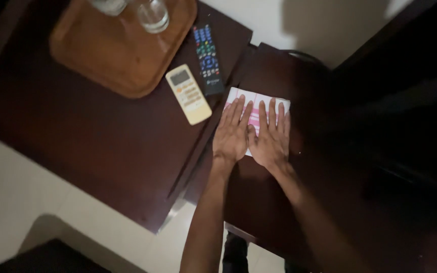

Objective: The person folds a pink and white checkered cloth by hand. They smooth the cloth on a bed, fold it into a smaller rectangle, and then place it on a wooden bedside table, pressing it flat.

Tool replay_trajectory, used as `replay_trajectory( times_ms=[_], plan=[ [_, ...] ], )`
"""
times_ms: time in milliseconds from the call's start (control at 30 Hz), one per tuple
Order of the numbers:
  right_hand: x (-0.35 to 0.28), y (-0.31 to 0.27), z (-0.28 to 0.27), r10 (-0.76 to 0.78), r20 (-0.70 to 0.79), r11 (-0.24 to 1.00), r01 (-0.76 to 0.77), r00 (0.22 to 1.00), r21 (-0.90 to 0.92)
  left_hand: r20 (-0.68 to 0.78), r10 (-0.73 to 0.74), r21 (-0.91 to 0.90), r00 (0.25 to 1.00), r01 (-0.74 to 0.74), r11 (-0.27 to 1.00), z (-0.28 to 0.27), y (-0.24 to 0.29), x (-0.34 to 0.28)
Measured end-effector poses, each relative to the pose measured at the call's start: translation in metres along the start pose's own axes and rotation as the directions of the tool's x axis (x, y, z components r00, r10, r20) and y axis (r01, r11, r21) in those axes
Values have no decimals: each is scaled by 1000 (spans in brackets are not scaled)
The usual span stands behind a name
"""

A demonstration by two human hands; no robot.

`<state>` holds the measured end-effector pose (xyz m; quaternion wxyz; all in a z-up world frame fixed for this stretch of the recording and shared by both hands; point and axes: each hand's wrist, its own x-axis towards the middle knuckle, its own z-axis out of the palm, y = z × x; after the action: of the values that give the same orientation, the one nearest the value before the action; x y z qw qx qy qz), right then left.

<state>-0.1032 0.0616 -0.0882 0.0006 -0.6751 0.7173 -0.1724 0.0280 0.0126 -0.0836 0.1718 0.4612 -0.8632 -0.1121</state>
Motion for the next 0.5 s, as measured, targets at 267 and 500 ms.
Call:
replay_trajectory(
  times_ms=[267, 500],
  plan=[
    [-60, 12, -15, -134, 81, 990, 131, 988, 45, -4, -158, 119, 987, 158, 980, 6, 49, -65],
    [-117, 59, -35, -139, 138, 989, 143, 981, -24, 24, -173, 228, 985, 163, 960, 23, 123, -96]
  ],
)
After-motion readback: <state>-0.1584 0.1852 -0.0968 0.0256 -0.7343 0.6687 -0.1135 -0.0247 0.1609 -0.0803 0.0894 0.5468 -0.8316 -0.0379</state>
